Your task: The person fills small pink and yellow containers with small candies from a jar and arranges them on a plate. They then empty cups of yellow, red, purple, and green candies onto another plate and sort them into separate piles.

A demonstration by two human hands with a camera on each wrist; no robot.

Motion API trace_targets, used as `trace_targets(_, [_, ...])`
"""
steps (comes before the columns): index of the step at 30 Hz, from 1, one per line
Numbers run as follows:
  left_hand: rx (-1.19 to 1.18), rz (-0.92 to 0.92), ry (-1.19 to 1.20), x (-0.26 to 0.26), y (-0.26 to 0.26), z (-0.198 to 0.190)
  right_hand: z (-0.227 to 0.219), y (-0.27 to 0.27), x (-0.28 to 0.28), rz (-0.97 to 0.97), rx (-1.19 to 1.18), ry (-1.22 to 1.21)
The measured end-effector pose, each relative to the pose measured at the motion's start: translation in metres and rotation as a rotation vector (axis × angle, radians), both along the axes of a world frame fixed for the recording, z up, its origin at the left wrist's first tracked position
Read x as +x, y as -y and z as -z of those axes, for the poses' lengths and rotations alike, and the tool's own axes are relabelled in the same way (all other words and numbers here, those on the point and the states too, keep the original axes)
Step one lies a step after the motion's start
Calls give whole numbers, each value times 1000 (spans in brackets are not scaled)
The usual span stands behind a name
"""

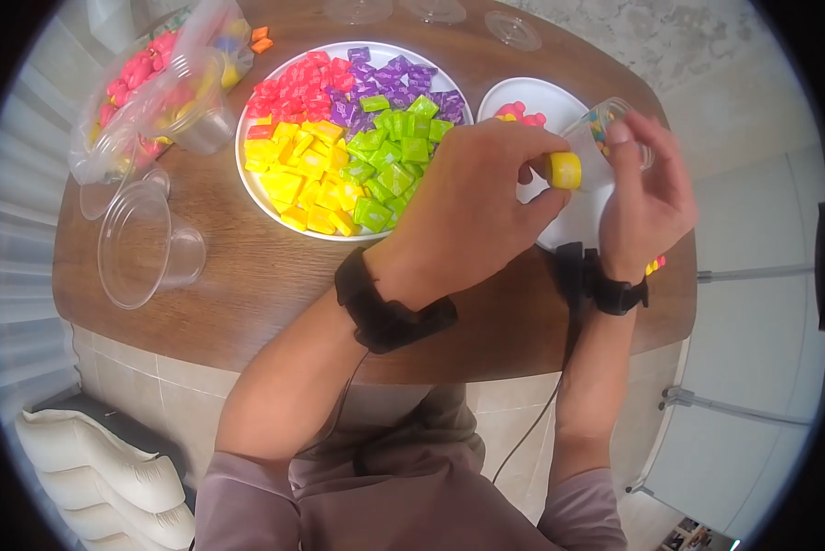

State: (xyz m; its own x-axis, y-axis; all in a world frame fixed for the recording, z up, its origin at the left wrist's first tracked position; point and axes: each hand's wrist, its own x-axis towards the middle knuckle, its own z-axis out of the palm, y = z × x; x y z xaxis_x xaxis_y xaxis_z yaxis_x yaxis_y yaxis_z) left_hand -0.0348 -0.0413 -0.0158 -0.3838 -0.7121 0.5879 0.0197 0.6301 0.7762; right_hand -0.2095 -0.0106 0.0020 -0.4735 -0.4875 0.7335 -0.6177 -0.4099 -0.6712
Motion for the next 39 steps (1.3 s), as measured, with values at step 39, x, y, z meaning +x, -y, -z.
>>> trace_targets(39, [264,85,-124,-1,4,6,3,-3,9,-370,16,-400])
